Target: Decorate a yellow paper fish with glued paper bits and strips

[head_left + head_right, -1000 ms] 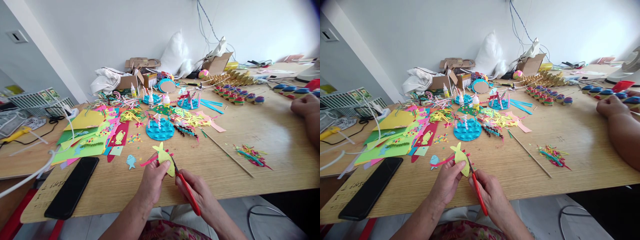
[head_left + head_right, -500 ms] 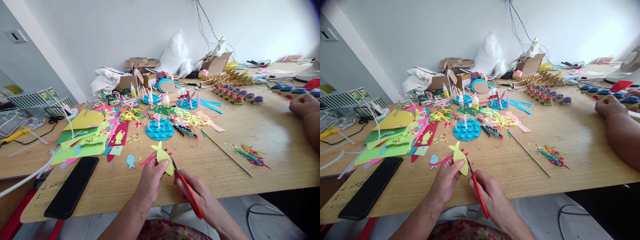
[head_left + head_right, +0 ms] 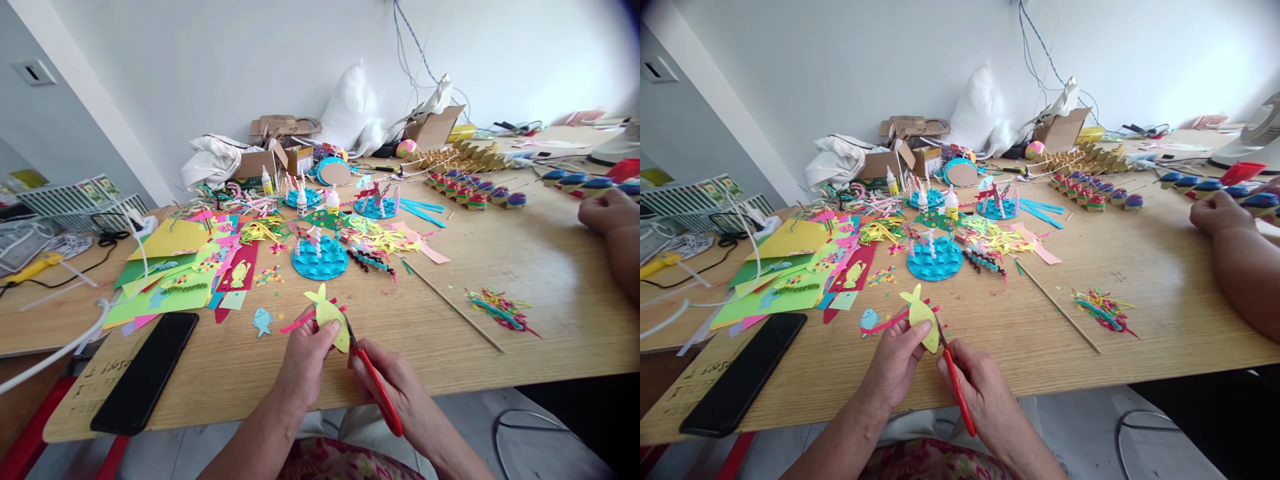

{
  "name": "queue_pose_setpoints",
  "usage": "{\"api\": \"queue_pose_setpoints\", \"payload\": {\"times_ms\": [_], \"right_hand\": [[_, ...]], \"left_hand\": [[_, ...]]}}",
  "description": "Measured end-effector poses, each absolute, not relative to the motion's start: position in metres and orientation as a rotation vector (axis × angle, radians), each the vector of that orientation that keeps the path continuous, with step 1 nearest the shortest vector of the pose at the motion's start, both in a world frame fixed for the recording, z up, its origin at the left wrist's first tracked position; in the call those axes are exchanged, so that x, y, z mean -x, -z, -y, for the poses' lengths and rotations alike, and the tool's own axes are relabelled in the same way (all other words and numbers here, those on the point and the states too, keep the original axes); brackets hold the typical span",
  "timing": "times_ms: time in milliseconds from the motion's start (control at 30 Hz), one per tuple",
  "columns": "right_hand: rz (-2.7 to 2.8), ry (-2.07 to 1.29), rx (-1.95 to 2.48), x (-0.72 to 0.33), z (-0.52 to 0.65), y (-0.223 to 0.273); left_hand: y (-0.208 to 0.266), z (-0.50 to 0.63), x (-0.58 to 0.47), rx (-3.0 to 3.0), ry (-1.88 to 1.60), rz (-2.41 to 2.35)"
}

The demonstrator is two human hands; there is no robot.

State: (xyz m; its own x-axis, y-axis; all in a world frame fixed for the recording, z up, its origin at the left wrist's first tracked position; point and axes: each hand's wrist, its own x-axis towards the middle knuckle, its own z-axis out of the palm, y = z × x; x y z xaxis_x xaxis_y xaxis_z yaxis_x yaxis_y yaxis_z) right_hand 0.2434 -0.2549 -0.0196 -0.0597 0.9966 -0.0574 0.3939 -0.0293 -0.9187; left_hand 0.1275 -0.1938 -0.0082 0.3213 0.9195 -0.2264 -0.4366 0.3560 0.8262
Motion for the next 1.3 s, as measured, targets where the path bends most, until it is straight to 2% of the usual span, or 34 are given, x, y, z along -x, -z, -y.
{"api": "queue_pose_setpoints", "payload": {"times_ms": [800, 1300], "right_hand": [[1.451, -1.145, 1.520, -0.2451, 0.2546, 0.0232], [1.580, -1.112, 1.538, -0.2476, 0.2533, 0.0191]], "left_hand": [[0.0091, 0.1936, -0.1263, -0.806, -0.961, -0.790], [0.0118, 0.1920, -0.1210, -0.761, -0.955, -0.788]]}}
